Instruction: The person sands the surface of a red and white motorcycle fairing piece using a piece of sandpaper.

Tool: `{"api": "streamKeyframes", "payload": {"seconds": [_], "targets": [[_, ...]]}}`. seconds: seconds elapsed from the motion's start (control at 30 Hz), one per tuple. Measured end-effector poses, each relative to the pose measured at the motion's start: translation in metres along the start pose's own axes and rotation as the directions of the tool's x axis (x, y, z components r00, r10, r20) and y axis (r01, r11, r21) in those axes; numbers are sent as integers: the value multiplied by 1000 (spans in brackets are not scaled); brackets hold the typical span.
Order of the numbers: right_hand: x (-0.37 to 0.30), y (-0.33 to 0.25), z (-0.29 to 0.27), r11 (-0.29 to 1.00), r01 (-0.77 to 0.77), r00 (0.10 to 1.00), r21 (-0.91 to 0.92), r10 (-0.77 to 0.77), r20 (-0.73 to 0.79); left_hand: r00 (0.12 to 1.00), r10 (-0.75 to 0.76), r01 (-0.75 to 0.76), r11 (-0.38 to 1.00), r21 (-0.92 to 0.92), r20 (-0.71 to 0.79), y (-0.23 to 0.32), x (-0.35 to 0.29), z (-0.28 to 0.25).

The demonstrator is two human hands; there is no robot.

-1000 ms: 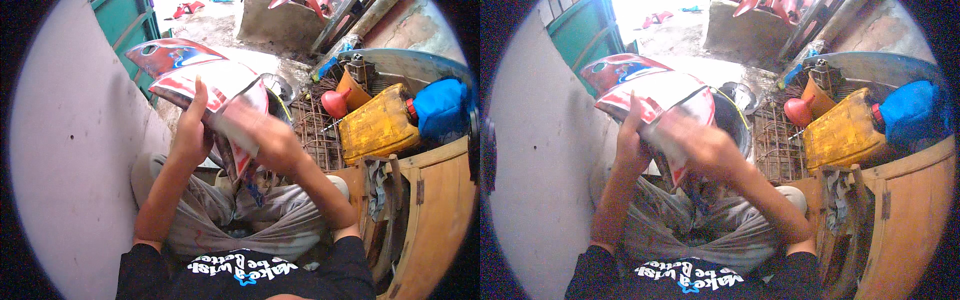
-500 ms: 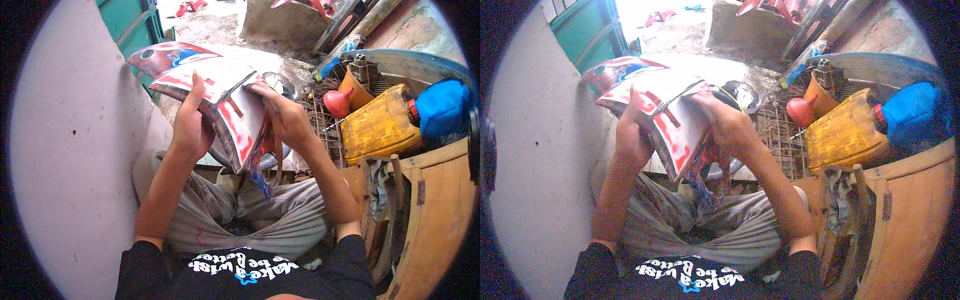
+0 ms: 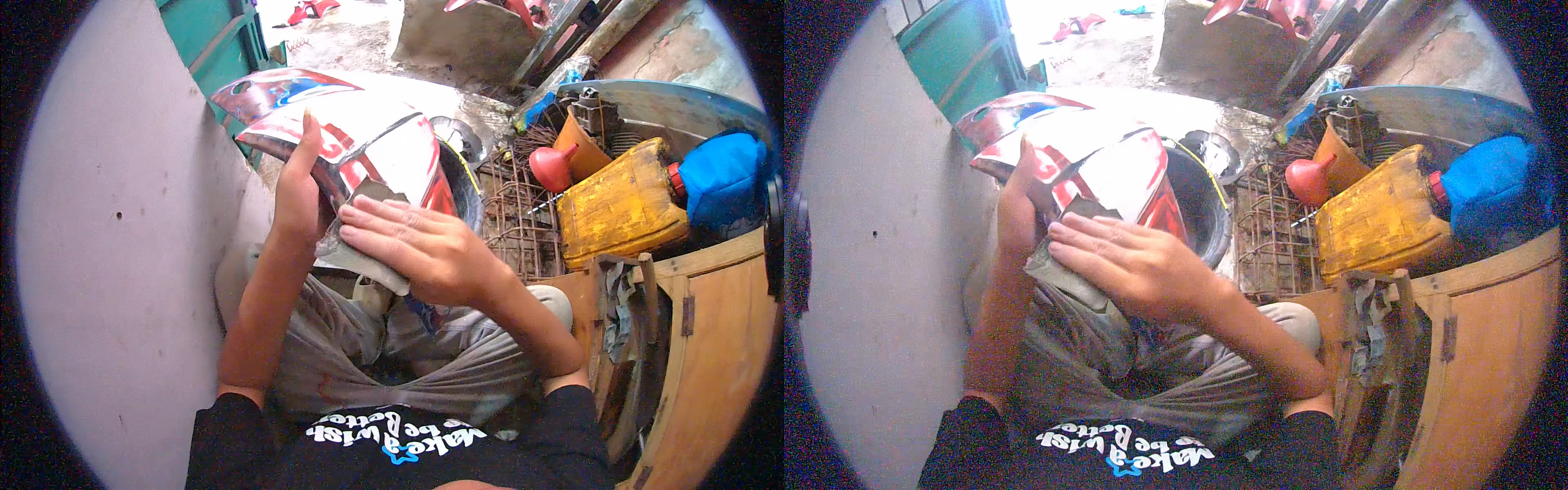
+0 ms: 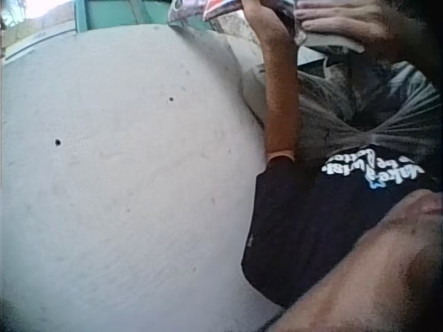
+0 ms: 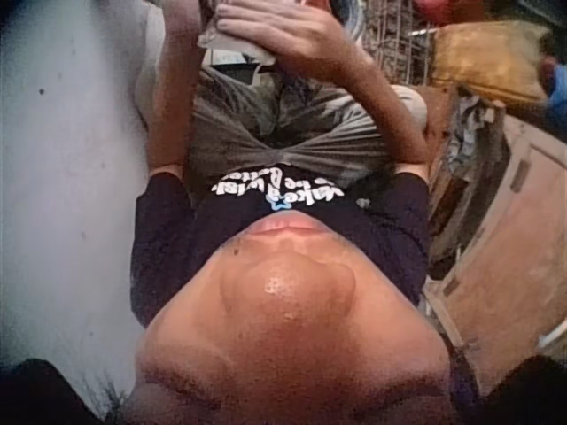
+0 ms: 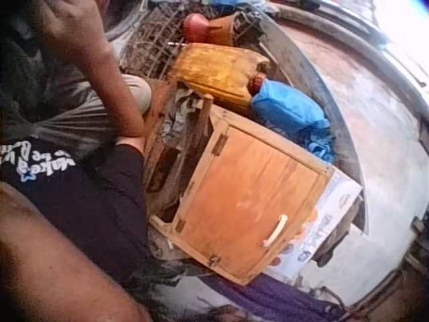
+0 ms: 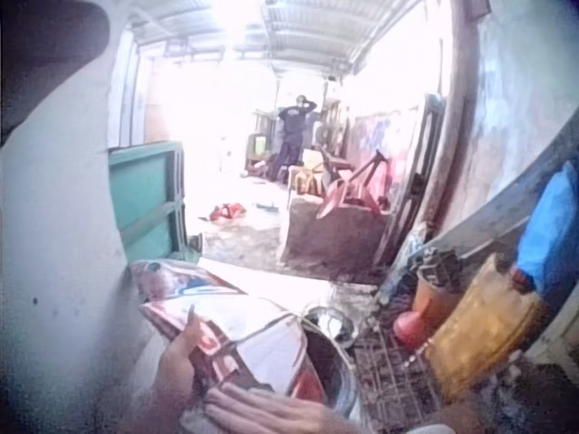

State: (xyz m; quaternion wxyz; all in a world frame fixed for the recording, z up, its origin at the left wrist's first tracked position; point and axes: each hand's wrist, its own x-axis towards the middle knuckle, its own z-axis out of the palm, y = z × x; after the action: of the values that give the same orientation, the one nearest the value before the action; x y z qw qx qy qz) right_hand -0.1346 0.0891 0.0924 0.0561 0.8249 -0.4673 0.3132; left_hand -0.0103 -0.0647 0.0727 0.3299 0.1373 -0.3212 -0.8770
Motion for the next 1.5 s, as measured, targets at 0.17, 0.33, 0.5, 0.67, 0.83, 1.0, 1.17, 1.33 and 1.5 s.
{"api": "streamKeyframes", "payload": {"seconds": [0.17, 0.33, 0.5, 0.67, 0.83, 1.0, 1.17, 1.33, 1.5], "targets": [[-26, 56, -8, 916, -400, 916, -24, 398, -55, 992, 5, -2, 1000, 21, -126, 1, -11, 22], [-2, 0, 3, 998, 24, 1000, -65, -23, 15, 985, 103, -64, 963, 260, -140, 1, -9, 10], [-21, 56, -5, 909, -418, 907, 3, 417, -63, 999, 20, -18, 998, 55, -50, 1, -13, 3], [-4, 8, 5, 998, 28, 999, -54, -29, -27, 990, 112, -96, 979, 177, -82, -2, -4, -2], [-23, 55, 0, 919, -392, 916, -37, 386, -112, 999, 19, -18, 999, 40, -26, 0, -11, 6], [-11, 26, 10, 999, 11, 994, -48, -16, -106, 997, 50, -46, 997, 68, -53, -4, -7, 6], [-28, 64, 8, 902, -428, 880, -61, 400, -256, 997, -54, 53, 999, 9, 63, -12, -19, 18], [-6, 15, 2, 997, -28, 995, -67, 21, -98, 962, -67, 109, 983, -148, 264, -16, -7, 1], [-13, 55, -5, 909, -413, 879, 60, 415, -234, 986, -26, 25, 1000, 6, 167, -18, -16, -2]]}}
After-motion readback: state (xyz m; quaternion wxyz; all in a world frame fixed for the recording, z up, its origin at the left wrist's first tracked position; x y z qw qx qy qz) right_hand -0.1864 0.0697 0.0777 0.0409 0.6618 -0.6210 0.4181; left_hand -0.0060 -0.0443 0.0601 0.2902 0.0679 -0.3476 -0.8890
